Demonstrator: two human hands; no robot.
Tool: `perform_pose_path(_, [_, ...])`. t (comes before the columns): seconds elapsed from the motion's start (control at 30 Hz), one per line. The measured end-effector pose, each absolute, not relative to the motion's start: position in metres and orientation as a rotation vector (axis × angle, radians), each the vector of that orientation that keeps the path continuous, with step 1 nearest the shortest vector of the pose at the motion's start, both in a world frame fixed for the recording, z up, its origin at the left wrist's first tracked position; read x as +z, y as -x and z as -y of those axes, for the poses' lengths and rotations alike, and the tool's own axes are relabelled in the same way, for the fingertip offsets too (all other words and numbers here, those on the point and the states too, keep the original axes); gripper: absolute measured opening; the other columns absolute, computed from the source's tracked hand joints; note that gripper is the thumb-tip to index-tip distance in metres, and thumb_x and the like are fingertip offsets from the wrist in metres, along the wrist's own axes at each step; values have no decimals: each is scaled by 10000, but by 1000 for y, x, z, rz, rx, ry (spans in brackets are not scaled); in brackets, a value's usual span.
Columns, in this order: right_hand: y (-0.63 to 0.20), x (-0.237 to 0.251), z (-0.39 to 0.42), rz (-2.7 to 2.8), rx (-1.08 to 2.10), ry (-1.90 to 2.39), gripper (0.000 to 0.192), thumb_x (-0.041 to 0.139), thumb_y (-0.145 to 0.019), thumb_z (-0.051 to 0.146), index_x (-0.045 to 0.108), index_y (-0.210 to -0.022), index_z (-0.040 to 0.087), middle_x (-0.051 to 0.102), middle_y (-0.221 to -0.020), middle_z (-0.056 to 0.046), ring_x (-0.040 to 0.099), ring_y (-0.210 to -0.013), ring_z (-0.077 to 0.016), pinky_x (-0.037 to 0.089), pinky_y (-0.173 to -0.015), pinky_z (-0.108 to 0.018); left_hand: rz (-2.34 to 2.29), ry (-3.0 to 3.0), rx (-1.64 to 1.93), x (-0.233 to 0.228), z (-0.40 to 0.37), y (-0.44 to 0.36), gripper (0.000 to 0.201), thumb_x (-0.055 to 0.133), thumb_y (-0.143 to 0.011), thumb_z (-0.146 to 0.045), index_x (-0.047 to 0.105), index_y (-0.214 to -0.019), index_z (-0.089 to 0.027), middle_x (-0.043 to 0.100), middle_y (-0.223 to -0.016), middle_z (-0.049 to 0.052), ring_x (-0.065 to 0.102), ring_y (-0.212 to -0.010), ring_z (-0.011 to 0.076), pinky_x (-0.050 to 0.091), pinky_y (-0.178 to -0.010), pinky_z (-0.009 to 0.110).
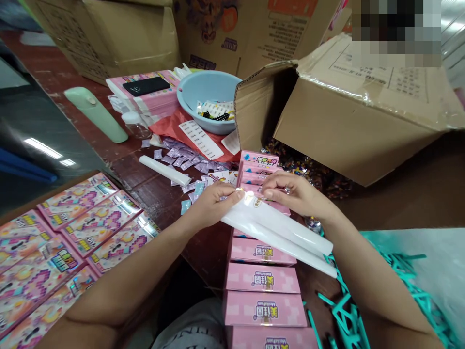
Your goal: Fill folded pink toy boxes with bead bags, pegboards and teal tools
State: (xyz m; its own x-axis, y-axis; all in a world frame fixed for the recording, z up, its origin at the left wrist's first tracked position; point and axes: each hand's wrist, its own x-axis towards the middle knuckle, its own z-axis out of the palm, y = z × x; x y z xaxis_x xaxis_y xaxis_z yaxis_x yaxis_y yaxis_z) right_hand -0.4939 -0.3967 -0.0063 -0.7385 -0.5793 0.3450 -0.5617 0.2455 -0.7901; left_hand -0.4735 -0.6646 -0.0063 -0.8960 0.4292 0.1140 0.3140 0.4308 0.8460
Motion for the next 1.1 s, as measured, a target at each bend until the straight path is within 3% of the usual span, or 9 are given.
perform_pose_path(0.13, [485, 1, 403, -2363, -1617, 1249, 104, 760, -990, 335, 800, -985, 239, 765, -985, -34, 706, -945, -170, 563, -878, -331, -2545, -716, 1468, -8, 665, 476, 478, 524, -988, -472, 491, -604, -189, 445, -627, -14, 429, -637, 132, 342, -612, 275])
perform_pose_path(0.33, [503, -10, 391, -2651, -1735, 993, 118, 771, -968, 339, 759, -905, 240, 743, -961, -34, 683, -906, -183, 547, -856, -354, -2525, -648, 1502, -10, 665, 475, 445, 536, -978, -463, 521, -628, -188, 485, -651, -10, 461, -648, 139, 350, -607, 274])
perform_pose_path(0.47, [526, -35, 391, -2771, -1568, 999, 114, 763, -933, 318, 718, -880, 228, 724, -928, -33, 659, -836, -185, 519, -779, -342, -2547, -644, 1490, -7, 665, 474, 444, 543, -979, -454, 544, -626, -186, 492, -661, -8, 457, -646, 140, 350, -605, 277])
perform_pose_path(0.57, [533, -44, 394, -2929, -1432, 957, 92, 750, -923, 288, 691, -961, 228, 715, -930, -29, 651, -814, -190, 486, -763, -343, -2542, -665, 1481, -7, 666, 475, 445, 541, -980, -456, 537, -626, -189, 479, -655, -11, 456, -646, 140, 350, -618, 282])
perform_pose_path(0.73, [533, -41, 394, -3211, -965, 908, 78, 718, -985, 286, 744, -1042, 240, 710, -1112, -71, 678, -966, -233, 418, -854, -393, -2581, -725, 1461, -7, 665, 482, 434, 527, -983, -448, 502, -629, -197, 475, -672, -3, 454, -671, 152, 343, -636, 294])
perform_pose_path(0.83, [535, -32, 388, -3177, -814, 886, 178, 674, -1039, 373, 809, -1130, 301, 716, -1178, -77, 673, -1073, -266, 409, -921, -440, -2583, -744, 1466, -4, 662, 488, 450, 501, -999, -421, 420, -612, -207, 427, -657, -7, 417, -652, 153, 321, -632, 307])
perform_pose_path(0.97, [527, -11, 388, -2781, -1195, 1061, 338, 600, -1068, 520, 830, -1166, 292, 741, -1187, -86, 671, -1119, -254, 506, -964, -432, -2590, -818, 1460, 1, 656, 496, 462, 480, -1013, -393, 382, -600, -210, 434, -640, -11, 417, -646, 153, 338, -672, 324])
perform_pose_path(1.1, [511, 4, 397, -2484, -1581, 1188, 232, 763, -974, 502, 820, -1005, 279, 776, -1015, -38, 701, -971, -209, 559, -912, -379, -2634, -938, 1392, 0, 650, 505, 479, 470, -1032, -415, 418, -603, -209, 467, -631, -13, 448, -662, 157, 386, -739, 335])
